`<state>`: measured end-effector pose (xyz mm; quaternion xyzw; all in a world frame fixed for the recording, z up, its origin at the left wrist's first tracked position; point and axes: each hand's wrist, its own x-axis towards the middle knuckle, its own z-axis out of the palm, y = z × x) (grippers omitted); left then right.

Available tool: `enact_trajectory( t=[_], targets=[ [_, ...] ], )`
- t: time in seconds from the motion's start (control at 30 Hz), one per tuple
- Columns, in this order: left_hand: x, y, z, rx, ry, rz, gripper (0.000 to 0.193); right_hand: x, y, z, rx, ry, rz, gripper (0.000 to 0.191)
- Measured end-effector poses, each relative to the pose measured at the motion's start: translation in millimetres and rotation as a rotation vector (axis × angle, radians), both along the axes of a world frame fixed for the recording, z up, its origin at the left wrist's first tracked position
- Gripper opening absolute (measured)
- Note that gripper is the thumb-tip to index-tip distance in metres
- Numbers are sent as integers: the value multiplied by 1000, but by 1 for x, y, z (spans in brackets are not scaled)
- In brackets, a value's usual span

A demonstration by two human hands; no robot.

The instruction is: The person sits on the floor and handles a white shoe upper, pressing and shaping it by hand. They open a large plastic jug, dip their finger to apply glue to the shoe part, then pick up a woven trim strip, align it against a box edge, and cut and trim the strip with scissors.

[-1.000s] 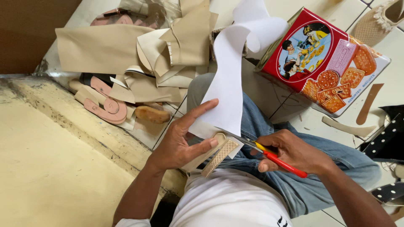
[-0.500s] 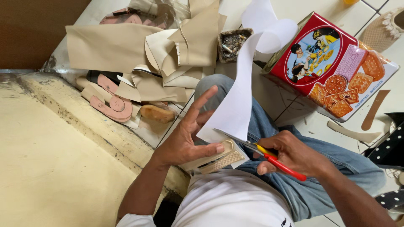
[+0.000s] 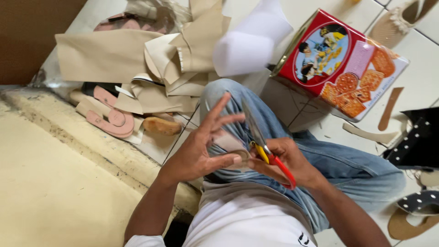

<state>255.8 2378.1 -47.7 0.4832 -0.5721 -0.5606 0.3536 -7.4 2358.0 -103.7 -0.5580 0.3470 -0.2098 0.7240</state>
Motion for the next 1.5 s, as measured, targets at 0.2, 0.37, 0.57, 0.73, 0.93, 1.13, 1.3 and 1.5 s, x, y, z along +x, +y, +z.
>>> enact_trajectory(
  t=[0.2,0.37,0.57,0.73,0.93,1.13,1.3,1.5],
  targets=[
    [-37,29,17,115,-205,245,69,-10,10,7,231,60,-513,24],
    [-95,16,-8,-280,-2,7,61,-26,30,5,-93,17,-659,36],
    [-132,-15,-26,174,424,231,30,-91,59,3,-231,305,-486,66],
    [-155,-31,-26,-11,337,107,25,-128,73,14,-94,391,-354,106],
    [-200,-40,-21,-164,141,-95,26,-157,63,24,-192,455,-365,108],
    [-236,-50,-18,-183,86,-187,29,-189,69,20,-131,434,-451,108],
    [-261,-62,-24,-171,94,-264,29,-213,86,-3,-89,468,-568,95],
    [-290,-73,-32,-15,170,-355,38,-230,100,-20,-10,438,-731,76]
  ],
)
